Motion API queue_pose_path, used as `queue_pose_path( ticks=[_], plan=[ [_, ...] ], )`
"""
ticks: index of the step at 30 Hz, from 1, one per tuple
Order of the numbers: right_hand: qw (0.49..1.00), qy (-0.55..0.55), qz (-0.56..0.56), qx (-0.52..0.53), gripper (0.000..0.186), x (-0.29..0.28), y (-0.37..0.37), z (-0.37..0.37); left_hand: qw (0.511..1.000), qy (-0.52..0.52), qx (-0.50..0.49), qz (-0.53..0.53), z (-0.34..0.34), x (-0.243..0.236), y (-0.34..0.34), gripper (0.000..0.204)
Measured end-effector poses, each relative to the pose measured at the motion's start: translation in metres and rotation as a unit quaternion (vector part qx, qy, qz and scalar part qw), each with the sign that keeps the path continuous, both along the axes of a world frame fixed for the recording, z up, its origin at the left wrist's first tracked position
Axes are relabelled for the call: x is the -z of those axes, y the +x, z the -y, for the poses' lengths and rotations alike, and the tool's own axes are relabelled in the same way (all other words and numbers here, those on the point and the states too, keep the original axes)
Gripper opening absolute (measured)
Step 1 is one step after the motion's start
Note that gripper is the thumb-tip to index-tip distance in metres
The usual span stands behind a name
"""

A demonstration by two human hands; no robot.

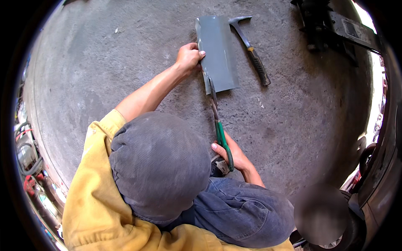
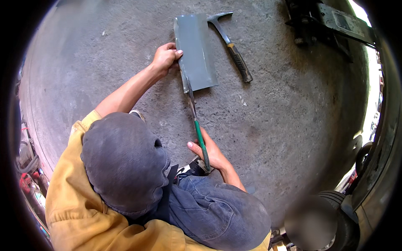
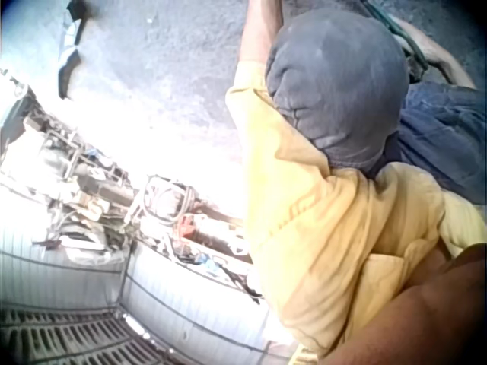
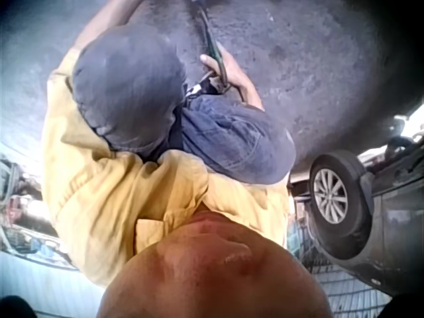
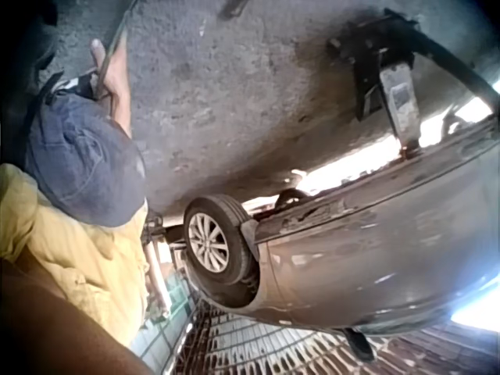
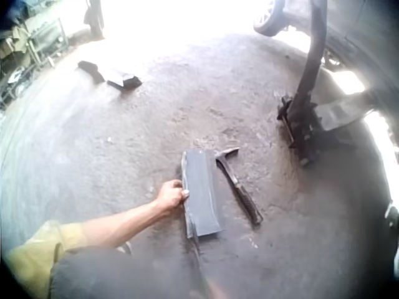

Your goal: The person uses a hammer to shape a rectangular metal sheet on the floor, then fits it against the car's wheel arch. They use tin snips to trim the sheet and continue shaping it with the hammer to match the vehicle's contour.

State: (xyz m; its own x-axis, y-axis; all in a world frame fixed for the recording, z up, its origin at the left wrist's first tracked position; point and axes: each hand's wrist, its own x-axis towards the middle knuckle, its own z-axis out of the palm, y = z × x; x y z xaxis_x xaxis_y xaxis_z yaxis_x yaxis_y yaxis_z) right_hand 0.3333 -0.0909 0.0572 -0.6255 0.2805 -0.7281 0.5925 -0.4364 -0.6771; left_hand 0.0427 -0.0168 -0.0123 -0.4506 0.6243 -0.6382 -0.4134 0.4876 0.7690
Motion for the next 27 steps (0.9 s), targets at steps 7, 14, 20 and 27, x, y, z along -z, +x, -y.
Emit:
queue_pose_path(
  ticks=[7,14,20,27],
  plan=[
    [0.998,0.047,0.032,0.024,0.072,0.014,0.003,0.010,0.999,-0.032,-0.001,0.009,-0.006,0.002,0.000,0.017],
    [0.997,0.004,0.062,0.055,0.076,0.016,0.004,0.015,0.999,-0.005,-0.040,-0.025,-0.004,0.015,0.004,0.023],
    [0.993,-0.005,0.028,0.114,0.076,0.028,0.008,0.027,0.998,0.008,-0.055,-0.014,-0.004,0.017,0.005,0.025],
    [0.993,0.034,0.043,0.103,0.072,0.034,0.010,0.030,0.998,0.012,-0.052,-0.031,-0.003,0.023,0.003,0.032]
  ],
)
